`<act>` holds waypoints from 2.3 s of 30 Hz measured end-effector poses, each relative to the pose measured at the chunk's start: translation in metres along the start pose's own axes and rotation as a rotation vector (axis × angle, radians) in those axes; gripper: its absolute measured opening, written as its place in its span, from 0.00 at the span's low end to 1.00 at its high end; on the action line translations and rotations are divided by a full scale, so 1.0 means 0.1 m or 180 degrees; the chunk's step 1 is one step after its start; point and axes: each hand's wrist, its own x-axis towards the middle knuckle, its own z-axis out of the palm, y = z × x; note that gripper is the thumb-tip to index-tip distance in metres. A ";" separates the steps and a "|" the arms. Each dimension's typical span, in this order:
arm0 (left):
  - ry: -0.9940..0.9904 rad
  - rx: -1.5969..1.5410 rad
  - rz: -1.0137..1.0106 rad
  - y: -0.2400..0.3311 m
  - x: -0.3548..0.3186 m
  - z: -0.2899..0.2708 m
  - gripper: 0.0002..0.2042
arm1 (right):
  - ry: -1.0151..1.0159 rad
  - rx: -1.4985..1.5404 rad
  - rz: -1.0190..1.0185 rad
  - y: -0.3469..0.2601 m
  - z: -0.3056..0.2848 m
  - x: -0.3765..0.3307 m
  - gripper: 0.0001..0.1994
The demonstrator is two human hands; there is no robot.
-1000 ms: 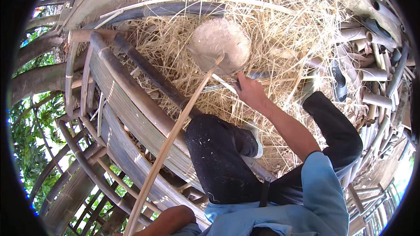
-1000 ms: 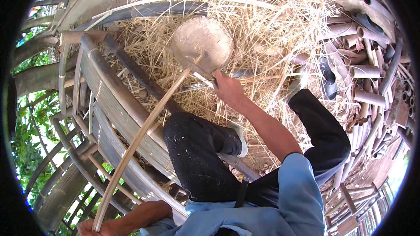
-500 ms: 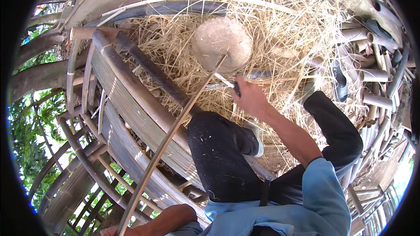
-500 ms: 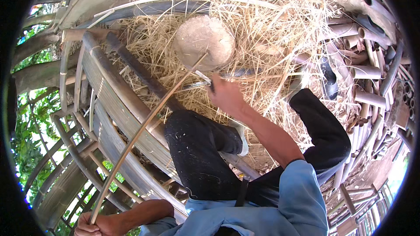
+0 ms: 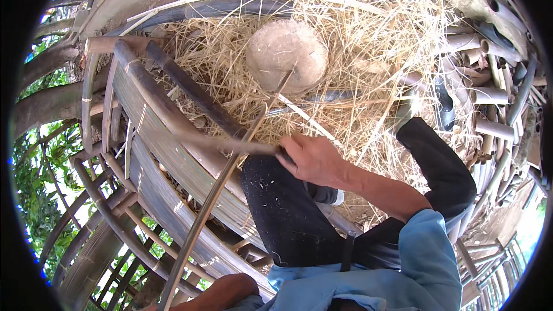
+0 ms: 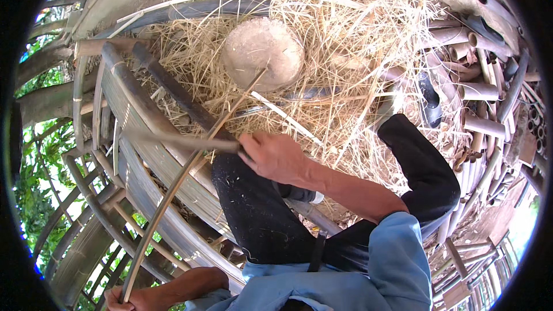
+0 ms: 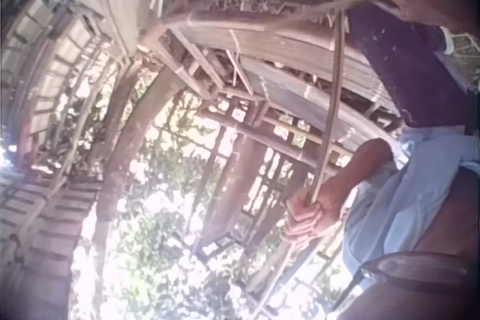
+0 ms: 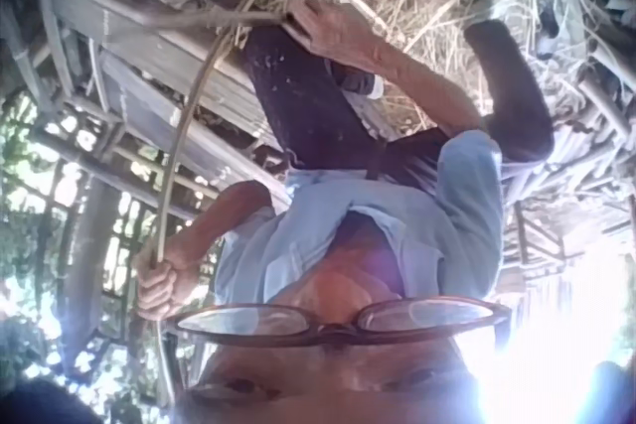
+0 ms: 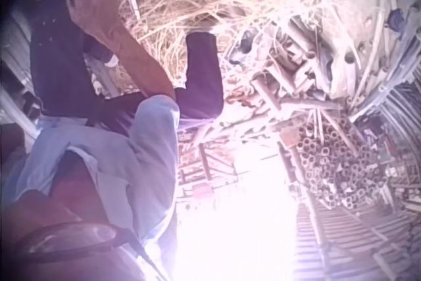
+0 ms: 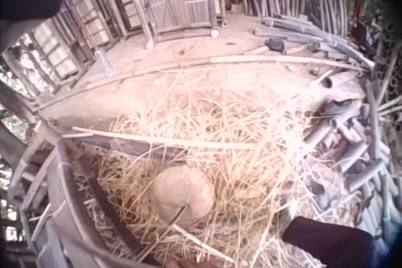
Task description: The person shaves a long bamboo strip using a knife, drawing the tool toward them to thin the material.
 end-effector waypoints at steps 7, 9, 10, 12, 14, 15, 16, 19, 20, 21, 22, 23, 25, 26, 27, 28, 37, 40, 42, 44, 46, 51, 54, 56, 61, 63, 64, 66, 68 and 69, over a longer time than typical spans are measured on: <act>-0.0095 0.0141 0.0086 0.01 0.01 -0.05 0.19 | -0.0184 -0.0222 0.0887 0.44 0.16 -0.01 0.12; -0.0052 0.0124 0.0142 0.04 -0.01 -0.07 0.18 | -0.0141 -0.0455 -0.0011 0.32 0.12 0.00 0.12; -0.0038 0.0067 0.0160 0.06 0.03 -0.03 0.16 | -0.0141 -0.0465 0.0026 0.46 0.19 -0.05 0.12; -0.0041 0.0012 0.0171 -0.06 0.00 0.04 0.15 | -0.0248 -0.0673 0.1335 1.14 0.33 0.03 0.13; 0.0131 -0.0094 0.0069 -0.09 -0.02 0.06 0.15 | -0.0333 -0.0517 0.1498 1.23 0.25 0.13 0.14; -0.0032 -0.0194 0.0296 -0.14 0.00 0.04 0.14 | -0.0053 -0.0531 0.1041 1.17 0.31 0.10 0.13; -0.0005 -0.0165 0.0250 -0.11 0.01 0.01 0.14 | 0.0177 -0.0547 0.0648 1.12 0.34 -0.03 0.12; 0.0003 0.0114 0.0365 0.01 0.03 -0.05 0.15 | 0.0052 -0.0377 0.1048 1.27 0.49 -0.14 0.12; 0.0234 0.0317 0.0325 0.01 0.06 -0.05 0.16 | 0.0060 -0.0291 0.1226 1.39 0.53 -0.11 0.12; 0.0464 0.0518 0.0286 0.01 0.07 -0.06 0.17 | -0.0023 -0.0445 0.1548 1.57 0.47 -0.11 0.12; 0.0440 0.0527 0.0284 0.02 0.08 -0.06 0.17 | -0.0039 -0.0379 0.1563 1.72 0.43 -0.11 0.13; 0.0369 0.0770 0.0244 0.00 0.08 -0.06 0.18 | -0.0099 -0.0446 0.1604 1.72 0.41 -0.09 0.13; 0.0065 0.0353 -0.0114 0.02 0.07 -0.08 0.21 | -0.0180 -0.0506 0.1623 1.63 0.37 -0.04 0.13; 0.0070 0.0383 -0.0105 0.03 0.08 -0.12 0.21 | -0.0305 -0.0527 0.1730 1.47 0.32 -0.01 0.14; -0.0108 0.0280 0.0011 0.03 0.09 -0.15 0.22 | -0.0426 -0.0552 0.1842 1.30 0.27 0.02 0.14; -0.0289 0.0139 0.0134 0.02 0.10 -0.19 0.23 | -0.0410 -0.0563 0.1836 1.19 0.22 0.03 0.14; 0.0169 -0.0868 0.0226 0.11 0.12 -0.25 0.26 | -0.0030 -0.0284 0.0024 0.23 -0.02 -0.03 0.12; -0.0421 -0.0079 -0.0350 0.08 0.10 -0.27 0.27 | -0.0041 -0.0541 0.0637 0.59 0.02 0.06 0.12; -0.0106 -0.0573 0.0009 0.03 0.07 -0.25 0.29 | -0.0152 -0.0570 0.0556 0.53 0.02 0.03 0.12; -0.0233 -0.0414 -0.0101 0.06 0.09 -0.27 0.29 | -0.0212 -0.0508 0.0026 0.39 -0.02 -0.03 0.12; -0.0371 -0.0273 -0.0190 0.09 0.10 -0.27 0.29 | -0.0285 -0.0460 0.0086 0.63 0.09 -0.03 0.13; -0.0417 -0.0143 -0.0207 0.03 0.10 -0.26 0.26 | -0.0068 -0.0655 0.0515 0.82 0.15 0.03 0.13; 0.0074 -0.0568 0.0114 0.14 0.13 -0.31 0.24 | -0.0101 -0.0668 0.0482 1.00 0.26 -0.01 0.14; 0.0096 -0.0526 0.0152 0.11 0.11 -0.30 0.24 | 0.0118 -0.0557 0.1038 1.37 0.36 -0.03 0.12; 0.0028 0.0405 0.0061 0.07 0.07 -0.25 0.24 | -0.0386 -0.0769 0.1744 1.82 0.29 -0.06 0.16; 0.0616 0.0802 0.0237 0.06 0.12 -0.22 0.26 | -0.0360 -0.0707 0.1676 1.74 0.29 -0.03 0.16; 0.0849 0.0716 0.0319 0.10 0.17 -0.21 0.24 | -0.0310 -0.0639 0.1663 1.67 0.30 -0.01 0.16; 0.0179 0.0496 0.0000 0.56 0.45 -0.50 0.18 | -0.0311 -0.0615 0.1748 1.58 0.32 0.05 0.18; -0.0297 0.0967 -0.0412 0.88 0.78 -0.58 0.19 | -0.0289 -0.0481 0.1743 1.57 0.24 0.00 0.19; -0.0543 0.1011 -0.0529 1.00 1.00 -0.61 0.15 | -0.0342 -0.0382 0.1762 1.51 0.19 0.00 0.20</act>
